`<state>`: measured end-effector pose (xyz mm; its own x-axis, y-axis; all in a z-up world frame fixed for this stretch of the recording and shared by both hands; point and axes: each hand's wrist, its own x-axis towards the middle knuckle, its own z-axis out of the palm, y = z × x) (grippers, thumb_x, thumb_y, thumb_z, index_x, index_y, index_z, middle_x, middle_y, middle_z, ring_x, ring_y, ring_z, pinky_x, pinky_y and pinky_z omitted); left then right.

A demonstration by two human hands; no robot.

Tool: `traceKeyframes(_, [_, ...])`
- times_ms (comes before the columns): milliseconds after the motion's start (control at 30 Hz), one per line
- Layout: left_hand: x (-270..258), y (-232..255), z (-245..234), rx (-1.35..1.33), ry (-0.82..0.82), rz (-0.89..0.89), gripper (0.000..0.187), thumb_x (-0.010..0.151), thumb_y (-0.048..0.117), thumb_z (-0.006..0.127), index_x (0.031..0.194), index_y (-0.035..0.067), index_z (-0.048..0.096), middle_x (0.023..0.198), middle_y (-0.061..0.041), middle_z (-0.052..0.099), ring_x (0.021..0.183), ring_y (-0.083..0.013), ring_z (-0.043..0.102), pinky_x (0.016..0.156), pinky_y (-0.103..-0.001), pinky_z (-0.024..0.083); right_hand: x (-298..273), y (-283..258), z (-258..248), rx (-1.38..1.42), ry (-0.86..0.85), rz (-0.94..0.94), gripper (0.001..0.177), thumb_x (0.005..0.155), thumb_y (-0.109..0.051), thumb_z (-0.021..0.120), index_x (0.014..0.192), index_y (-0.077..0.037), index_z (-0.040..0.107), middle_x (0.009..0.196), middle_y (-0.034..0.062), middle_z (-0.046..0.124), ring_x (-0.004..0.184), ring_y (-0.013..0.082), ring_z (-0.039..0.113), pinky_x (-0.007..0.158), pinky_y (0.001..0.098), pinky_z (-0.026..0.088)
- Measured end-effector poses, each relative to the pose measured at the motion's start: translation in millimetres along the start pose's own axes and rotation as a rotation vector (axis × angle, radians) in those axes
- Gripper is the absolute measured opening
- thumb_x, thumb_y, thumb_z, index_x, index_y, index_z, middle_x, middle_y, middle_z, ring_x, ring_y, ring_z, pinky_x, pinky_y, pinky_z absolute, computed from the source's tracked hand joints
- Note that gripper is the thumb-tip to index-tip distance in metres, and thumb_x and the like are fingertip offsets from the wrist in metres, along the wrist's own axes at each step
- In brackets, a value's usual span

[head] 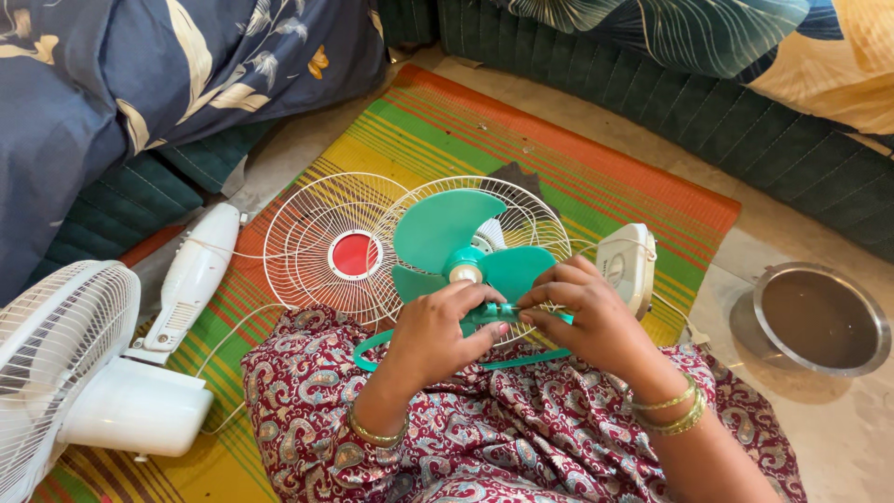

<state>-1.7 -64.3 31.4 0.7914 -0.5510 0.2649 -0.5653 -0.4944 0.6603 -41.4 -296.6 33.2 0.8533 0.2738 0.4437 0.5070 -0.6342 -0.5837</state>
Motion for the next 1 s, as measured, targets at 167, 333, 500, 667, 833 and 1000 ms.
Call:
traceKeyframes(167, [-2, -3, -4, -0.032, 0.003, 0.026, 0.027, 0.082, 0.036, 0.076, 0.104, 0.021, 0.07, 0.09, -0.007, 0.073, 0.078, -0.0312, 0.072, 0.065, -0.044, 0.055, 1, -4, 9, 0.01, 0.03, -0.023, 0.016, 0.076, -0.017, 0.083, 0.09, -0.011, 0.076, 0.091, 0.0038, 0.067, 0.094, 0.0247, 0.061, 0.082, 0.038, 0.05])
traceKeyframes(333, [-6, -7, -9, -0.104, -0.022, 0.073, 0.028, 0.083, 0.033, 0.076, 0.104, 0.016, 0.069, 0.093, -0.007, 0.072, 0.082, -0.0302, 0.071, 0.069, -0.042, 0.054, 7, -8, 9, 0.051, -0.015, -0.007, 0.013, 0.075, -0.013, 0.082, 0.085, -0.009, 0.074, 0.089, 0.003, 0.068, 0.091, 0.0236, 0.062, 0.081, 0.0377, 0.05])
traceKeyframes(500, [-10, -11, -10, -0.105, -0.04, 0.081, 0.028, 0.083, 0.033, 0.078, 0.103, 0.015, 0.069, 0.095, -0.007, 0.072, 0.083, -0.0302, 0.071, 0.07, -0.042, 0.055, 21, 0, 8, 0.186, -0.242, 0.152, 0.012, 0.071, -0.012, 0.083, 0.078, -0.008, 0.074, 0.079, 0.0036, 0.07, 0.084, 0.022, 0.064, 0.076, 0.0365, 0.052])
traceKeyframes(667, [-14, -18, -11, -0.116, -0.044, 0.098, 0.028, 0.084, 0.033, 0.079, 0.103, 0.014, 0.069, 0.096, -0.007, 0.073, 0.084, -0.0301, 0.072, 0.07, -0.042, 0.055, 34, -6, 9, 0.203, -0.421, 0.498, 0.012, 0.069, -0.011, 0.08, 0.08, -0.008, 0.074, 0.078, 0.002, 0.072, 0.08, 0.0205, 0.07, 0.071, 0.0359, 0.057])
traceKeyframes(833, [-17, -27, -15, -0.132, 0.017, 0.136, 0.03, 0.084, 0.032, 0.08, 0.107, 0.015, 0.07, 0.101, -0.007, 0.073, 0.086, -0.0308, 0.072, 0.071, -0.042, 0.056, 36, -28, 11, -0.011, -0.289, 0.146, 0.013, 0.067, -0.01, 0.079, 0.078, -0.007, 0.074, 0.08, 0.0052, 0.072, 0.086, 0.025, 0.065, 0.077, 0.0379, 0.053])
traceKeyframes(1000, [-21, -30, -23, -0.168, -0.016, 0.076, 0.031, 0.084, 0.034, 0.079, 0.107, 0.016, 0.071, 0.097, -0.007, 0.072, 0.083, -0.0303, 0.072, 0.068, -0.041, 0.055, 40, -48, 5, -0.133, -0.254, 0.033, 0.012, 0.075, -0.014, 0.077, 0.086, -0.01, 0.079, 0.084, 0.0058, 0.069, 0.088, 0.0279, 0.063, 0.077, 0.0413, 0.051])
